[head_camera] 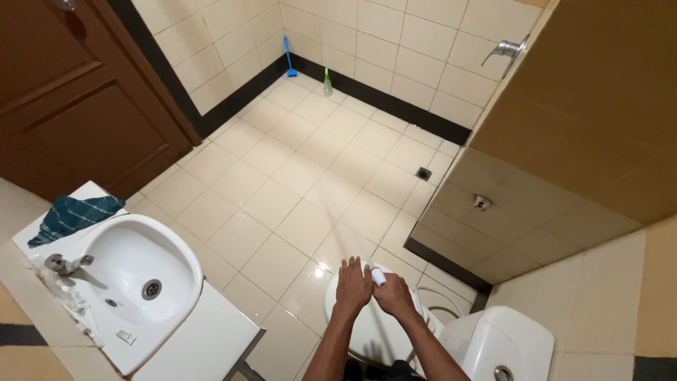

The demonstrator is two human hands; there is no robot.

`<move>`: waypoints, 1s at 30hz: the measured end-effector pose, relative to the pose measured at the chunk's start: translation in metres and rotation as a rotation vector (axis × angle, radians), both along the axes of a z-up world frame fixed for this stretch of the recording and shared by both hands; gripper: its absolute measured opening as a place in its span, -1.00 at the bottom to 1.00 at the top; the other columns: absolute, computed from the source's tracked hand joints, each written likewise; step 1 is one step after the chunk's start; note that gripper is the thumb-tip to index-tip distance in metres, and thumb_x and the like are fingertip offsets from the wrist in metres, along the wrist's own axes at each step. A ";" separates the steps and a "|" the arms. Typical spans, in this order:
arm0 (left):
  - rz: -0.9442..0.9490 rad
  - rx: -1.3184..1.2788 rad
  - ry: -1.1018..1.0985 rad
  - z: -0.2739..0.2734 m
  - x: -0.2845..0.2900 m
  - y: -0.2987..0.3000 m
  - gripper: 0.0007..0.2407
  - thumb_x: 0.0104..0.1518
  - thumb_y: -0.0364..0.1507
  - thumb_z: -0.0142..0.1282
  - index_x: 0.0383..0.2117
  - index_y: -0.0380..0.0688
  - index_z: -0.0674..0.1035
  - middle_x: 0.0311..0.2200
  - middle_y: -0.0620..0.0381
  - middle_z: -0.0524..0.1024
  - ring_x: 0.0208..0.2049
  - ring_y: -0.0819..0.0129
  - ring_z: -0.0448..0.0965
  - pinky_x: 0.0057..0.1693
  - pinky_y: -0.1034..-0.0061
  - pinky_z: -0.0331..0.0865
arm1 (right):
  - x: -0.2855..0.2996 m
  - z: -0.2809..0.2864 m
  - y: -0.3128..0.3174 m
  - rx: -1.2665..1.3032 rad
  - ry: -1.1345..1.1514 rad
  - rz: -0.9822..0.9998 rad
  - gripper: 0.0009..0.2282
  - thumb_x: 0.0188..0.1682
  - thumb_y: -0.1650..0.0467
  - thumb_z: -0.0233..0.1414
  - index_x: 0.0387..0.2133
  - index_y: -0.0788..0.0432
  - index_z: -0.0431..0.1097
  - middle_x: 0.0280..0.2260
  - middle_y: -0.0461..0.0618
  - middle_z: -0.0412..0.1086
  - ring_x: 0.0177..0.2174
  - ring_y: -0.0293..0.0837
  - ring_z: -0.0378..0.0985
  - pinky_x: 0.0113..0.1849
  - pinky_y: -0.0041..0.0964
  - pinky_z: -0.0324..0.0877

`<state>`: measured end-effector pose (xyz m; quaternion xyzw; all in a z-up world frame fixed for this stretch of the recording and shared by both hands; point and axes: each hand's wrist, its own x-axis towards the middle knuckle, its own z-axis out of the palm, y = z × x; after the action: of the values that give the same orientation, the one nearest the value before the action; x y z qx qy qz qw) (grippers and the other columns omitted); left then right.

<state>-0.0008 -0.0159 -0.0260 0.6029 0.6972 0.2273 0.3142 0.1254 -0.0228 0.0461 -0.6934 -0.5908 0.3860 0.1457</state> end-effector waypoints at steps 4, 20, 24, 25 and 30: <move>-0.006 0.023 0.003 0.000 0.002 0.000 -0.49 0.34 -0.21 -0.25 0.26 -0.41 0.31 0.32 -0.31 0.20 0.41 -0.24 0.02 0.46 0.10 -0.12 | 0.000 0.005 -0.001 -0.010 -0.008 -0.011 -0.72 -0.14 0.24 0.13 -0.44 0.25 0.55 -0.40 0.31 0.54 -0.31 0.27 0.62 -0.24 0.07 0.46; -0.091 0.000 -0.027 0.008 0.028 0.008 -0.50 0.33 -0.21 -0.25 0.27 -0.35 0.30 0.33 -0.27 0.18 0.42 -0.21 -0.01 0.45 0.11 -0.14 | 0.025 -0.001 -0.005 0.033 0.012 -0.117 -0.74 -0.12 0.26 0.11 -0.46 0.25 0.55 -0.44 0.34 0.52 -0.35 0.31 0.59 -0.28 0.10 0.44; -0.114 0.008 -0.004 0.003 0.028 0.009 -0.50 0.33 -0.21 -0.25 0.26 -0.39 0.31 0.32 -0.31 0.21 0.40 -0.26 0.03 0.45 0.10 -0.10 | 0.025 0.002 -0.006 0.005 0.007 -0.143 -0.71 -0.13 0.23 0.14 -0.47 0.27 0.54 -0.45 0.33 0.52 -0.36 0.29 0.61 -0.27 0.09 0.45; -0.116 0.007 -0.005 0.006 0.029 0.008 -0.50 0.33 -0.21 -0.25 0.26 -0.39 0.31 0.32 -0.31 0.21 0.40 -0.26 0.03 0.45 0.10 -0.10 | 0.025 0.001 -0.006 0.004 0.006 -0.146 -0.71 -0.13 0.23 0.14 -0.47 0.27 0.54 -0.45 0.33 0.52 -0.36 0.29 0.61 -0.27 0.09 0.45; -0.133 0.023 -0.009 0.003 0.030 0.006 -0.50 0.34 -0.21 -0.26 0.24 -0.40 0.33 0.30 -0.31 0.23 0.39 -0.28 0.05 0.45 0.08 -0.09 | 0.028 -0.010 -0.008 0.033 -0.004 -0.141 -0.71 -0.13 0.22 0.12 -0.47 0.25 0.54 -0.46 0.32 0.52 -0.37 0.28 0.61 -0.29 0.08 0.45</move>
<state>0.0289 -0.0100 -0.0228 0.6506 0.6515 0.2166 0.3246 0.1537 -0.0305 0.0358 -0.7315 -0.5472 0.3635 0.1826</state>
